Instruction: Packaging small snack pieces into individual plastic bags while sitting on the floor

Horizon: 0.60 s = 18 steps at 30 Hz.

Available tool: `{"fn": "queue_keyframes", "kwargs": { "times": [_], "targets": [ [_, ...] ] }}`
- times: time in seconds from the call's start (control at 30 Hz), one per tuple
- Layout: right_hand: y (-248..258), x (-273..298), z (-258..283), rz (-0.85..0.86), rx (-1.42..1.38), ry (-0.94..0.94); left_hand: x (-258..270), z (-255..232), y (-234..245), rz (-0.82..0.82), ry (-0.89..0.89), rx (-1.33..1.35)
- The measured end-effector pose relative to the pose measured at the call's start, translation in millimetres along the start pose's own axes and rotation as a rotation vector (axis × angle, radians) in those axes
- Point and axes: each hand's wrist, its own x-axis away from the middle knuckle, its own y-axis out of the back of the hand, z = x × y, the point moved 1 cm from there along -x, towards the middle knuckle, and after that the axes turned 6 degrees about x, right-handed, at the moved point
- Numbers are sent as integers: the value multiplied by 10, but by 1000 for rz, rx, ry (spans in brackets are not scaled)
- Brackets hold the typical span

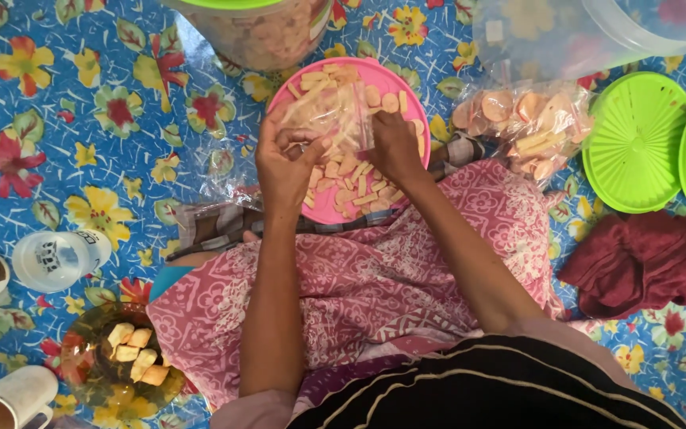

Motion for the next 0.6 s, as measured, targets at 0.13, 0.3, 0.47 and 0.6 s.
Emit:
{"fn": "queue_keyframes", "kwargs": {
  "times": [0.13,0.3,0.47,0.6],
  "targets": [
    [-125,58,-102,17,-22,-10,-22,35,0,17,7,-23],
    [368,293,6,-167,-544,-178,-4,30,3,25,-15,-65],
    [763,588,91,-251,-675,-241,19,53,-1,84,23,-102],
    [882,718,123,-301,-751,-268,58,41,2,127,31,-136]
  ]
}}
